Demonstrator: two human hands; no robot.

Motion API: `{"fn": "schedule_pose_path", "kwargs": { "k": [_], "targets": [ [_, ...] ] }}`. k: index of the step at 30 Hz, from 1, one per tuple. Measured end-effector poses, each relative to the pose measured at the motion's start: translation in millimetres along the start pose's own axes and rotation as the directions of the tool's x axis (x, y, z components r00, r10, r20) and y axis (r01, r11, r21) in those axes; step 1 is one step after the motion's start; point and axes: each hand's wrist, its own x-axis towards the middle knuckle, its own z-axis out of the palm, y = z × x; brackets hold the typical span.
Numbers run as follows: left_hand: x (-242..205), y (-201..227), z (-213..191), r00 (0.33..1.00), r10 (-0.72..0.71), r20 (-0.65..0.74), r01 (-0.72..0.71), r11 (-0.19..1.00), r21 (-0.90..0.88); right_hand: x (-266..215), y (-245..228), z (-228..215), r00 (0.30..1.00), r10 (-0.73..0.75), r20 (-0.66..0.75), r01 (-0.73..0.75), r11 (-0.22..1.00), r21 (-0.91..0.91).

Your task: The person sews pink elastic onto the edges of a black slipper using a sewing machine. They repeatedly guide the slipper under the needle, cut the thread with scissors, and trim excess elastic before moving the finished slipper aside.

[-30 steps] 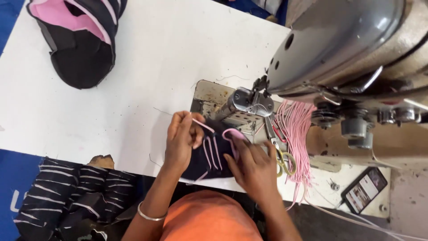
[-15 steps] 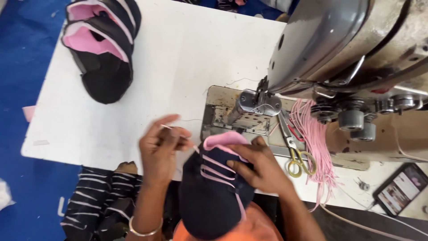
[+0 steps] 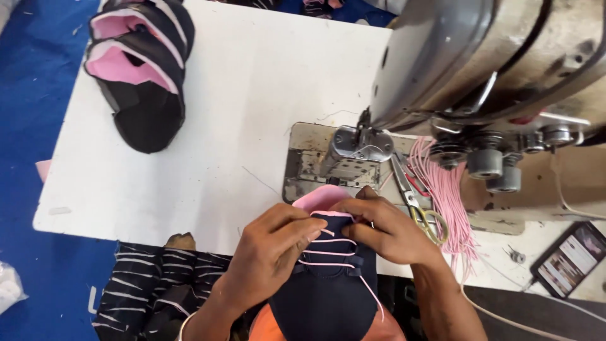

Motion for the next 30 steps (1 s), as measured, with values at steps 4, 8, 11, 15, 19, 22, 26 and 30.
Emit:
{"fn": "schedule_pose_path", "kwargs": {
  "k": [4, 8, 11, 15, 19, 22, 26, 30],
  "targets": [
    [-2, -4, 16, 1.000, -0.008, 0.008, 0.007, 0.997, 0.082, -15, 3, 4, 0.984, 0.105, -0.145, -0.112, 0.993, -0.036],
    [-5, -4, 16, 0.999, 0.044, -0.007, -0.042, 0.986, 0.160, -15, 19, 13, 0.984, 0.092, -0.152, -0.078, 0.992, 0.095],
    [-5, -4, 16, 0.996, 0.084, -0.005, -0.081, 0.971, 0.226, -11, 10, 14, 0.988, 0.074, -0.136, -0.062, 0.994, 0.091],
    [-6, -5, 16, 0.996, 0.092, 0.015, -0.093, 0.955, 0.283, -9, 14, 27, 0.973, 0.102, -0.206, -0.082, 0.991, 0.105],
    [-2, -8, 11, 0.994, 0.106, 0.023, -0.108, 0.945, 0.309, -9, 23, 36, 0.951, 0.104, -0.292, -0.046, 0.979, 0.200],
    [5, -25, 4, 0.994, 0.073, 0.075, -0.087, 0.975, 0.204, -6, 28, 38, 0.958, 0.015, -0.287, 0.053, 0.972, 0.227],
    [4, -41, -1, 0.977, 0.010, 0.211, -0.018, 0.999, 0.038, -7, 36, 33, 0.969, 0.027, -0.244, 0.030, 0.973, 0.228],
    [3, -43, 6, 0.973, -0.028, 0.230, 0.021, 0.999, 0.031, -11, 35, 26, 0.960, -0.010, -0.280, 0.057, 0.985, 0.160]
  ]
}}
